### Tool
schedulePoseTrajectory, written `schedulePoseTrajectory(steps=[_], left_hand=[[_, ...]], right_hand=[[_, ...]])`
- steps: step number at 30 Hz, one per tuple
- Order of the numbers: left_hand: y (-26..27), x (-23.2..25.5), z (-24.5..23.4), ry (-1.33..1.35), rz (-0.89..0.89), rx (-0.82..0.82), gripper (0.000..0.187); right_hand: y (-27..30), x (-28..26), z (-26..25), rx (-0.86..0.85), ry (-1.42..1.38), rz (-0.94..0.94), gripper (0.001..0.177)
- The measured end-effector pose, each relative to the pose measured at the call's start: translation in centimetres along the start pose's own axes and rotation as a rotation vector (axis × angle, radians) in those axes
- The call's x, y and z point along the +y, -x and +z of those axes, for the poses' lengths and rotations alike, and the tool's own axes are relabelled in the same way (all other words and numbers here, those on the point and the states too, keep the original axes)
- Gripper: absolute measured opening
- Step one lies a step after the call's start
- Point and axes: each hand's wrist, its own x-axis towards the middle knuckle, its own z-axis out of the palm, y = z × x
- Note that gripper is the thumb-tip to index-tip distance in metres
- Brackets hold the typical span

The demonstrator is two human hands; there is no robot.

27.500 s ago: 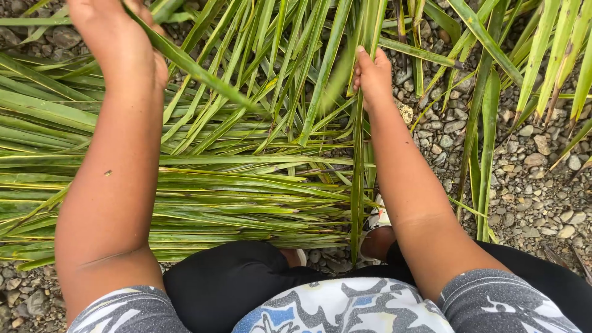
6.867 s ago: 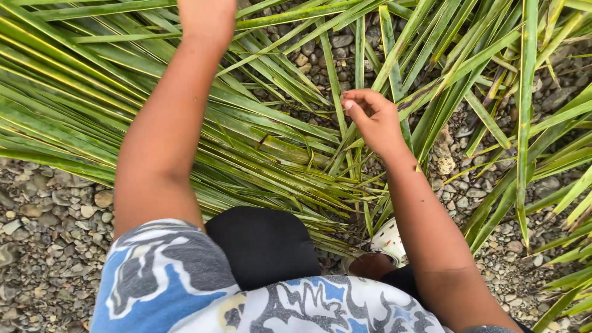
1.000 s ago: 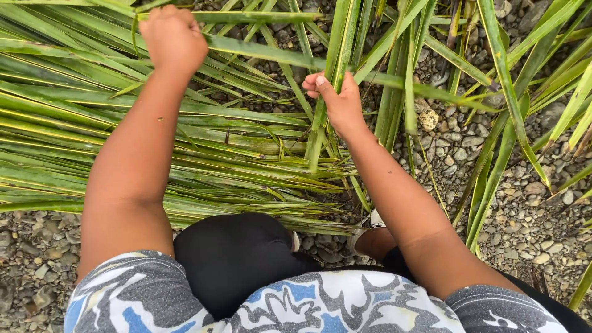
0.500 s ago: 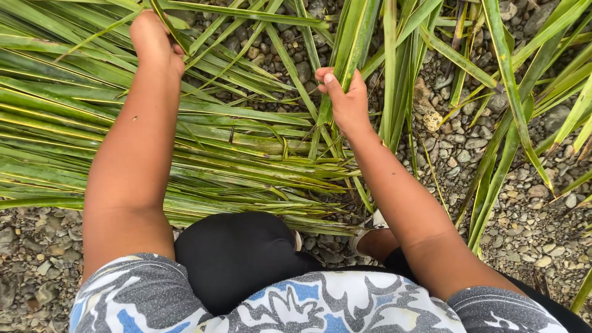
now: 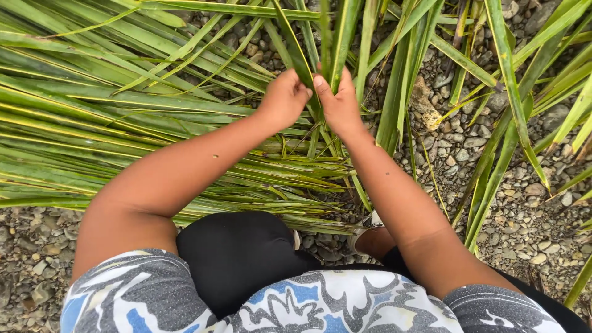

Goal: Gathering and bundling long green leaves on a rocky surface

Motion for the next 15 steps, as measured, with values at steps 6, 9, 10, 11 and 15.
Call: schedulePoseTrajectory(steps=[6,9,10,11,15], left_hand=[[-0.9,2.2,0.9,-0.661,0.348,-0.001,0.011],[-2.3,4.4,0.9,-0.730,0.259,-0.046,0.014],[-3.1,5.1,0.7,-0.780,0.138,-0.130,0.023],[-3.9,5.9,0.5,-0.829,0.016,-0.213,0.041],[-7.2,4.6,-0.2,-0.439,-0.119,-0.346,0.045]], right_hand=[[-0.2,-0.5,-2.5,-0.006,-0.003,0.033,0.039],[-0.3,-2.7,-3.5,-0.044,0.031,0.158,0.032],[-0.6,-2.9,-3.8,-0.010,0.061,0.196,0.026],[-0.8,-3.3,-4.2,0.024,0.091,0.233,0.021],[-1.3,-1.9,-5.5,0.320,0.134,0.241,0.022]])
